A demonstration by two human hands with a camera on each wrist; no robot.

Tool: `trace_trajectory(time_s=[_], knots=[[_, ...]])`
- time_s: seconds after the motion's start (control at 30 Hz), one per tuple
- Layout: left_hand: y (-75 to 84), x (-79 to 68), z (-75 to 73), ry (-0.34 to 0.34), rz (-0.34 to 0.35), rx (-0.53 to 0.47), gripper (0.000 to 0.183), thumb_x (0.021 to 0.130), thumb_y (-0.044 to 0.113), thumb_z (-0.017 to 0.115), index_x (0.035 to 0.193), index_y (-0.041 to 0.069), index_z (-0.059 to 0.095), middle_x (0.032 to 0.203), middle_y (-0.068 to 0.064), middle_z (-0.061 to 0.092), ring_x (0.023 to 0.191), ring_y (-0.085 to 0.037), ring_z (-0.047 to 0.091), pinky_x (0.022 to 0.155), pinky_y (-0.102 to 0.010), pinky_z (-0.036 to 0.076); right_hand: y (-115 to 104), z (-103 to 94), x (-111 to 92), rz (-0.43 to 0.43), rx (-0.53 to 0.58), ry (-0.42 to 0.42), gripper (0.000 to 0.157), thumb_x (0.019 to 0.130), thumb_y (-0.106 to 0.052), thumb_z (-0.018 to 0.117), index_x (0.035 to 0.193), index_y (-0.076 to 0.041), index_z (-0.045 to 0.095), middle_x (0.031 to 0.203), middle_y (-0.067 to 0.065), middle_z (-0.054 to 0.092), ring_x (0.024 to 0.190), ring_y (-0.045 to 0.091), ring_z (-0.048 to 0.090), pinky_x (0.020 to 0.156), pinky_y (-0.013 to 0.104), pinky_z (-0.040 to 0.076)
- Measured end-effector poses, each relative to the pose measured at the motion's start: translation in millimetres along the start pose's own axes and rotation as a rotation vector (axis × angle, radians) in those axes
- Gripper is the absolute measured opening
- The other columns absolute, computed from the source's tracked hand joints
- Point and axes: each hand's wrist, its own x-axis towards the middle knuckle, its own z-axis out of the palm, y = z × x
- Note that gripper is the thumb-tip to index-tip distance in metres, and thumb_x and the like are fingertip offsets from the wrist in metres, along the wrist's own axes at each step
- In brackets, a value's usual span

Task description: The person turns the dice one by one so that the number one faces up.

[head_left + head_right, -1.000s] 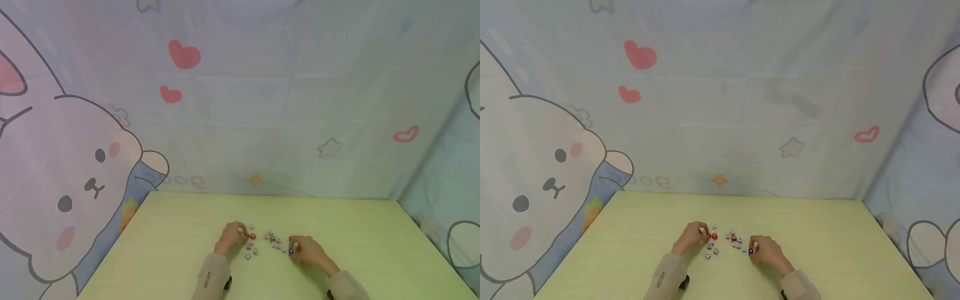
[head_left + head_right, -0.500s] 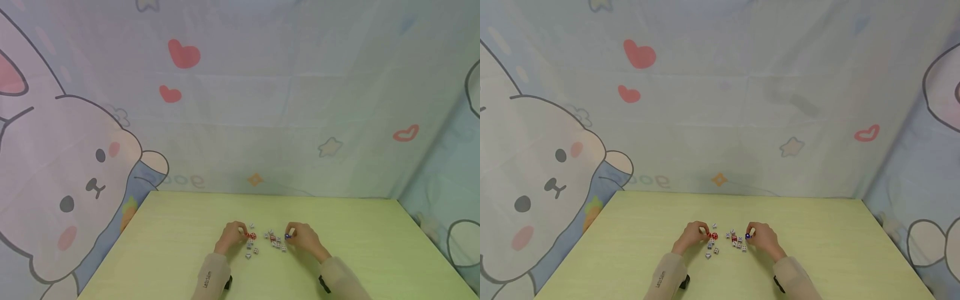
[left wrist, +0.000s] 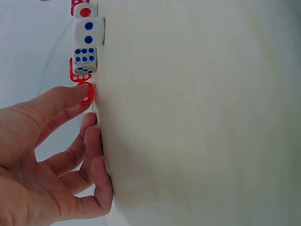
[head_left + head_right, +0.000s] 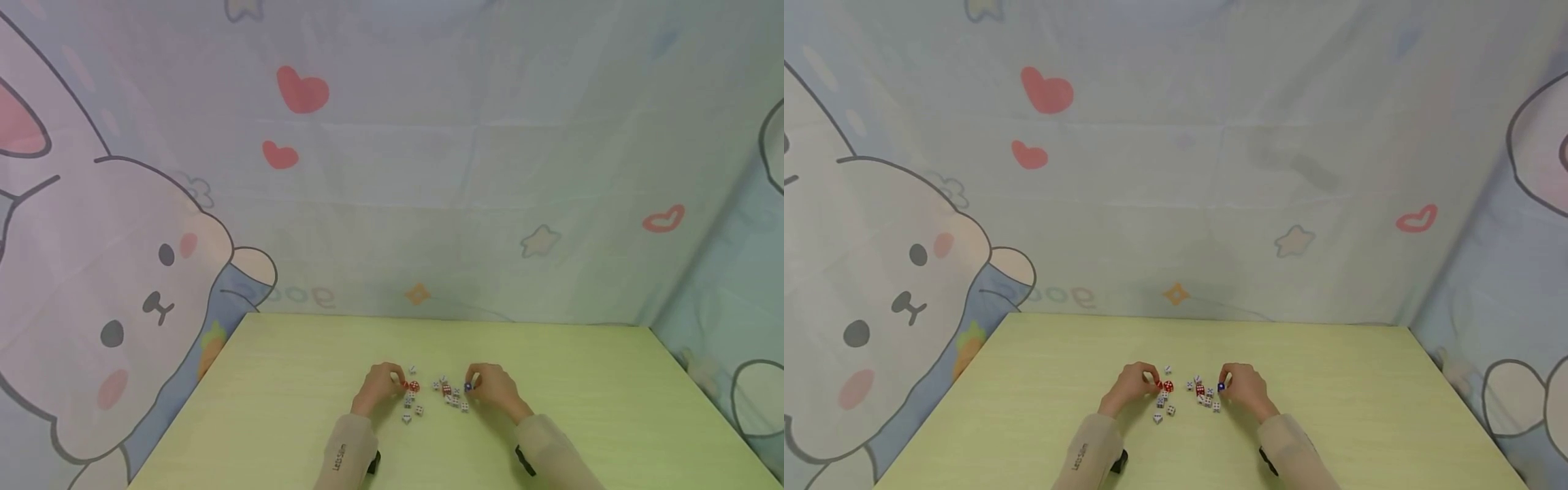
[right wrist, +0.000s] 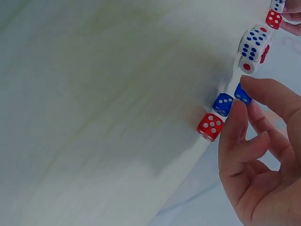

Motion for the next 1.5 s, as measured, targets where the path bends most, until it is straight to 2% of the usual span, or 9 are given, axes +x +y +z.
trace_trajectory(time_s=[0.3, 0.5, 0.77, 1.03, 1.3, 1.5], knots=[[0.6, -0.2, 2.7, 0.0, -0.007, -0.005, 0.004, 0.075, 0.006, 0.068, 0.078, 0.007, 0.064, 0.085, -0.011, 0.062, 0.062, -0.013, 0.05, 0.053, -0.024, 0.038, 7.9, 6.7, 1.3, -0.007, -0.039, 0.011, 0.013, 0.07, -0.009, 0.072, 0.074, -0.015, 0.061, 0.067, 0.0, 0.057, 0.052, 0.011, 0.048, 0.043, 0.023, 0.036], [2.8, -1.4, 3.3, 0.008, 0.001, 0.013, 0.005, 0.075, 0.006, 0.068, 0.078, 0.006, 0.064, 0.093, -0.013, 0.064, 0.062, -0.013, 0.052, 0.054, -0.025, 0.039, 7.1, 6.9, 0.6, -0.005, -0.068, 0.028, 0.013, 0.069, -0.01, 0.073, 0.072, -0.016, 0.062, 0.069, 0.0, 0.052, 0.059, 0.013, 0.045, 0.044, 0.022, 0.033], [2.9, -0.5, 4.2, 0.006, 0.016, 0.019, 0.005, 0.075, 0.006, 0.067, 0.079, 0.005, 0.064, 0.091, -0.014, 0.064, 0.063, -0.014, 0.053, 0.053, -0.025, 0.04, 3.9, 4.8, -2.3, -0.003, -0.054, 0.028, 0.013, 0.068, -0.012, 0.074, 0.073, -0.015, 0.062, 0.073, 0.003, 0.054, 0.061, 0.014, 0.046, 0.045, 0.024, 0.034], [3.6, 0.0, 4.1, 0.006, 0.015, 0.012, 0.006, 0.074, 0.005, 0.067, 0.079, 0.005, 0.064, 0.095, -0.015, 0.063, 0.063, -0.014, 0.053, 0.053, -0.025, 0.04, 2.5, -0.5, -2.7, 0.011, -0.06, 0.028, 0.019, 0.068, -0.018, 0.075, 0.081, -0.013, 0.062, 0.075, 0.003, 0.056, 0.061, 0.014, 0.049, 0.046, 0.026, 0.037], [2.0, 0.4, 1.3, 0.0, -0.016, 0.002, 0.006, 0.075, 0.005, 0.067, 0.079, 0.005, 0.064, 0.081, -0.01, 0.061, 0.059, -0.012, 0.049, 0.051, -0.024, 0.038, -3.9, -5.6, -8.2, 0.018, 0.006, 0.01, 0.016, 0.072, -0.016, 0.072, 0.084, -0.011, 0.061, 0.067, 0.0, 0.06, 0.055, 0.011, 0.052, 0.046, 0.026, 0.04], [1.4, 0.1, 1.0, 0.005, -0.019, -0.002, 0.006, 0.074, 0.004, 0.068, 0.079, 0.005, 0.064, 0.082, -0.01, 0.061, 0.062, -0.014, 0.051, 0.053, -0.025, 0.038, -5.9, -2.6, -13.0, -0.002, 0.041, -0.008, 0.011, 0.073, -0.011, 0.07, 0.081, -0.011, 0.063, 0.066, -0.001, 0.059, 0.055, 0.011, 0.05, 0.047, 0.025, 0.039]])
